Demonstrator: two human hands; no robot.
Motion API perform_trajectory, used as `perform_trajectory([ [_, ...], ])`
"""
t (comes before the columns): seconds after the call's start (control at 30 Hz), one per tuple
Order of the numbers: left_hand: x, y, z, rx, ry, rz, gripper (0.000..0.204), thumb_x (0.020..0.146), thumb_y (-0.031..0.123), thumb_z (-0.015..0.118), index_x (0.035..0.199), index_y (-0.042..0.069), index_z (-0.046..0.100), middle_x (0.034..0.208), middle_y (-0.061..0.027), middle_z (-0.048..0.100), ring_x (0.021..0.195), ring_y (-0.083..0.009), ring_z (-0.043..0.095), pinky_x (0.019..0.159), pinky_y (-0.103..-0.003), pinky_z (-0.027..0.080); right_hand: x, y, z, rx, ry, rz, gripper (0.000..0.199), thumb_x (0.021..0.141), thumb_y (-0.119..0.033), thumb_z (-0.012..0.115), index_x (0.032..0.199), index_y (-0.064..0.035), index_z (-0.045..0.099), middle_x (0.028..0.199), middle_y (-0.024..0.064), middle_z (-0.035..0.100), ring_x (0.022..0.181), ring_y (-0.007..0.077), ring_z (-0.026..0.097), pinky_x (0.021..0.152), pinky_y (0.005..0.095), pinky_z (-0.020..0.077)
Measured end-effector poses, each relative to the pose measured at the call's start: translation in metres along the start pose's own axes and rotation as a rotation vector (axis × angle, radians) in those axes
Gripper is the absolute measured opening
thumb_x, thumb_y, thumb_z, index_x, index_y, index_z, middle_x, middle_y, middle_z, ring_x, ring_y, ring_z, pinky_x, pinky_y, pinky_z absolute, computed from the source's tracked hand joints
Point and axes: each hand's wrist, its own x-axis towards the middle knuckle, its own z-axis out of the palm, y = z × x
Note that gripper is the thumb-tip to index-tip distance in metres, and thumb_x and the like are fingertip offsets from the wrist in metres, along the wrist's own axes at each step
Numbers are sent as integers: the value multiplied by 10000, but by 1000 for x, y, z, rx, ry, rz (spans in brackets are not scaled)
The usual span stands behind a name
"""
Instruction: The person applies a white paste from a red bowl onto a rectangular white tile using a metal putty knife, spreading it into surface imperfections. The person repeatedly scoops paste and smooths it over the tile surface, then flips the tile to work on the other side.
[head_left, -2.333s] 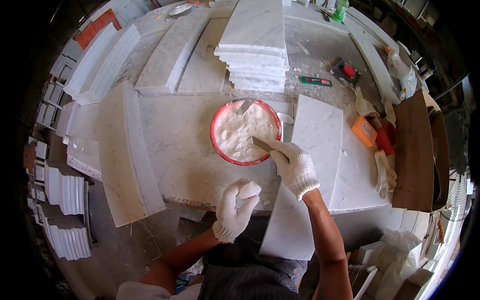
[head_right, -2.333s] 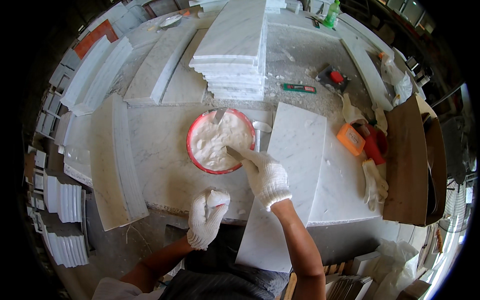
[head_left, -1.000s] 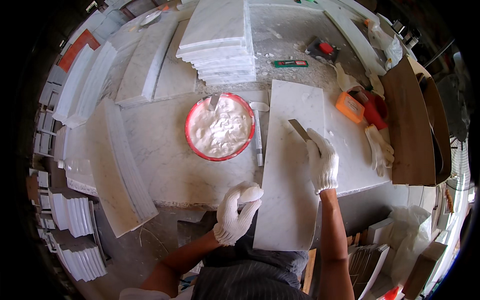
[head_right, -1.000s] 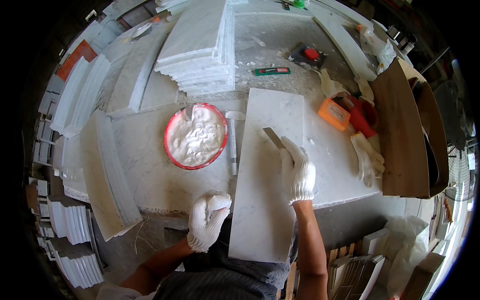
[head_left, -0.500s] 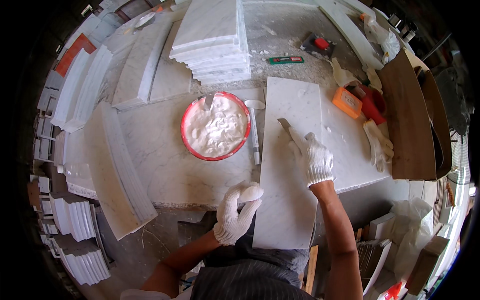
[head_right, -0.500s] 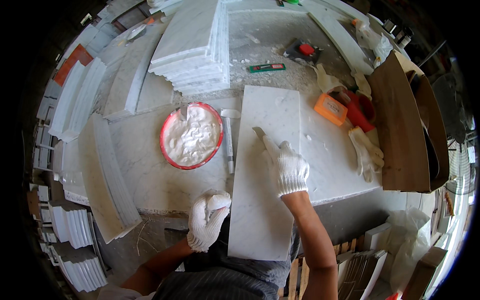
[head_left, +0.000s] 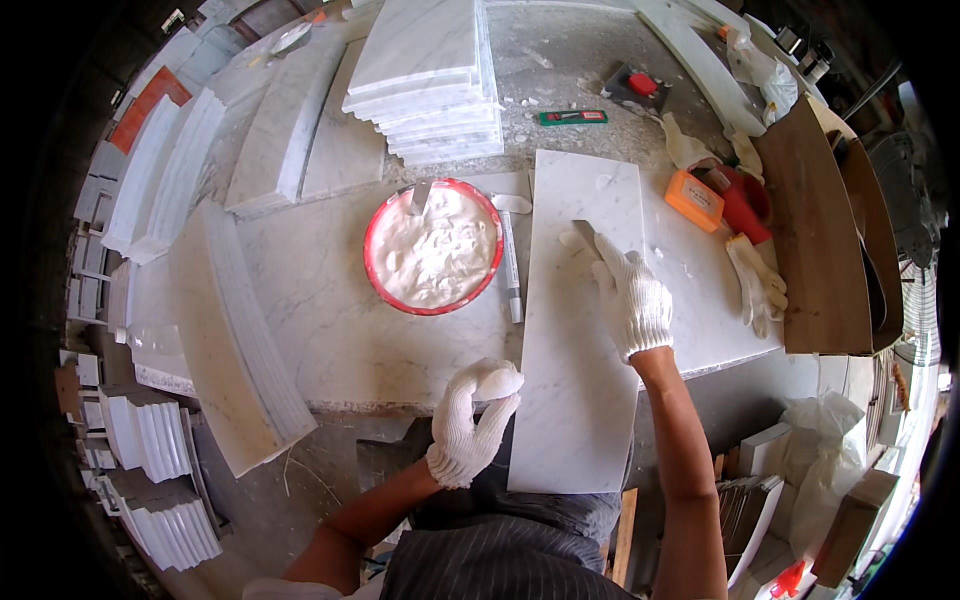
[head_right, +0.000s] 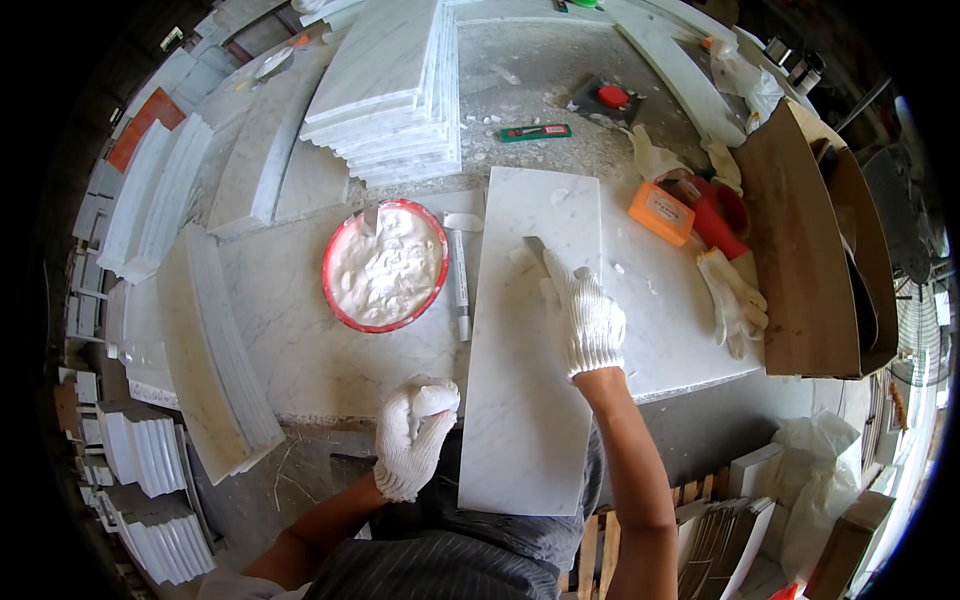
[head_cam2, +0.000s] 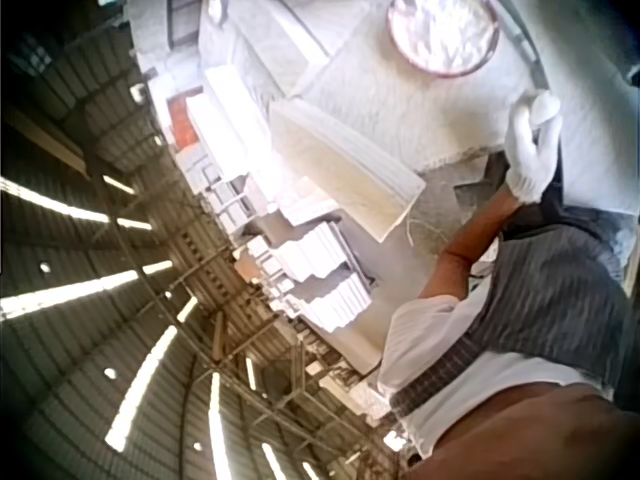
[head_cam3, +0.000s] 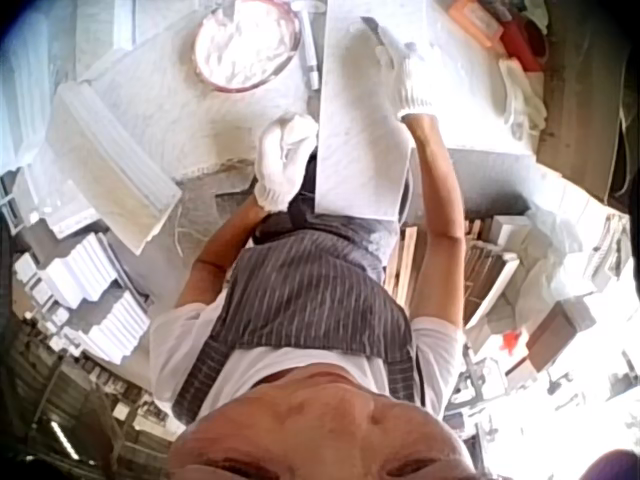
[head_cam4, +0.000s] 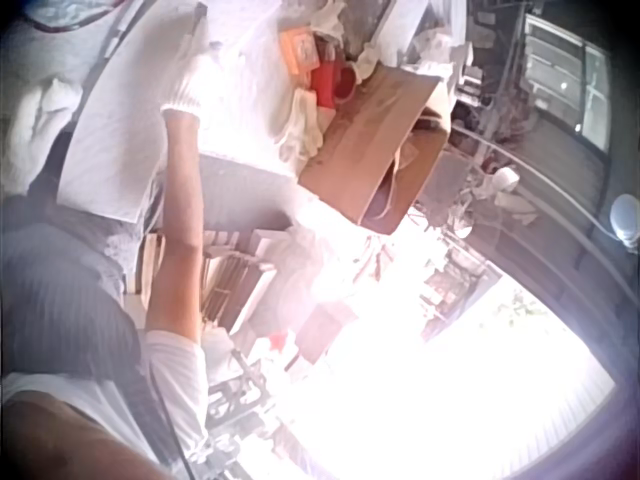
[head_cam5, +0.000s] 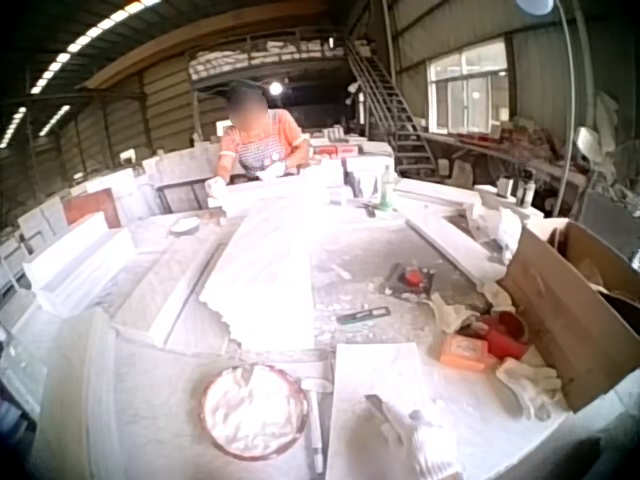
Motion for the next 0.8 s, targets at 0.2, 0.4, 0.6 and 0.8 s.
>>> perform_trajectory([
  [0.2, 2, 2, 2, 31, -44, 35, 344, 891, -46, 651, 1213, -20, 532, 1116, -127, 643, 991, -175, 640, 837, -305, 549, -6, -14, -4, -14, -107, -34, 367, 965, -254, 562, 1328, -223, 606, 915, 162, 630, 781, 364, 653, 691, 457, 529],
  [0.4, 3, 2, 3, -31, -49, -61, 329, 876, -17, 699, 1180, -18, 575, 1114, -137, 649, 957, -208, 652, 828, -318, 540, 12, -12, -6, -147, -170, 21, 367, 958, -239, 552, 1321, -234, 610, 912, 173, 626, 788, 372, 651, 693, 464, 527],
  [0.6, 0, 9, 5, -67, -18, -46, 338, 869, -3, 723, 1176, -20, 584, 1122, -145, 653, 953, -218, 659, 832, -323, 535, 12, 8, -8, 106, -64, -4, 321, 959, -232, 551, 1265, -207, 641, 913, 183, 632, 893, 382, 637, 798, 459, 505],
  [0.8, -5, 0, 3, 57, -43, 36, 353, 869, 7, 730, 1188, -24, 580, 1115, -140, 660, 956, -201, 657, 823, -314, 537, -2, -8, -12, 127, -176, -20, 340, 967, -252, 543, 1296, -201, 613, 903, 188, 626, 894, 383, 642, 779, 467, 507],
])
